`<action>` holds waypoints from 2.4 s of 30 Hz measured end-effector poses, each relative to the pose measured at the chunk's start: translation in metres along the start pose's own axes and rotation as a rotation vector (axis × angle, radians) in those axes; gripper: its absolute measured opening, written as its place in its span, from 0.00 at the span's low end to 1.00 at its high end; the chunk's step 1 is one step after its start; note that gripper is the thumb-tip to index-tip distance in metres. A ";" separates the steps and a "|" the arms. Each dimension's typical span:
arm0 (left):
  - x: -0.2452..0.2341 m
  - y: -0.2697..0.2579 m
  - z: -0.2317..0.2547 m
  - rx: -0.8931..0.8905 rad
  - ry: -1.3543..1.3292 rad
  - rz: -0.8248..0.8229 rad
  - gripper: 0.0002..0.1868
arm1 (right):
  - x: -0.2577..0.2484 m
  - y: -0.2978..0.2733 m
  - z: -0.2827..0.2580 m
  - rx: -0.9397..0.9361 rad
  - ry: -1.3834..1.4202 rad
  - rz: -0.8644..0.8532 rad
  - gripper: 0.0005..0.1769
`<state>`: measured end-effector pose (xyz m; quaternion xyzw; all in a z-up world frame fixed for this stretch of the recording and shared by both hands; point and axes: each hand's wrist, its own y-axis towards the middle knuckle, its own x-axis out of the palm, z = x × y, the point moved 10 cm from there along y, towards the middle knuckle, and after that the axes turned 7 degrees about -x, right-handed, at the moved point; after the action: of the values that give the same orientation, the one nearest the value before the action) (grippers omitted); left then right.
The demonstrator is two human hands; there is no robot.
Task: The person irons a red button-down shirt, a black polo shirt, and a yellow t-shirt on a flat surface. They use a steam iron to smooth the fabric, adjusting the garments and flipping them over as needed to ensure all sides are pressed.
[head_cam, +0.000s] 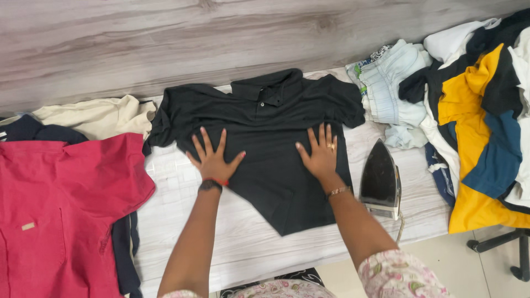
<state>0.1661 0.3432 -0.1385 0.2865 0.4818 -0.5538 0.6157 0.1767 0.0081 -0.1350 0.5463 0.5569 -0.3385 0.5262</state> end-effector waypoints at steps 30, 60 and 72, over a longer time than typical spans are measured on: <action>-0.087 -0.236 -0.149 0.370 0.157 -0.403 0.09 | -0.036 -0.203 0.027 0.335 -0.055 -0.468 0.44; 0.056 -0.311 0.010 0.746 0.023 -0.437 0.30 | -0.086 -0.209 0.188 0.971 1.255 0.047 0.11; -0.015 -0.198 -0.027 0.452 -0.108 -0.076 0.36 | -0.101 -0.185 -0.019 0.810 0.838 -0.156 0.24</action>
<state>-0.0303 0.3286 -0.0993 0.3686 0.3221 -0.6850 0.5396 -0.0216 -0.0313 -0.0710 0.7483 0.5824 -0.3172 -0.0161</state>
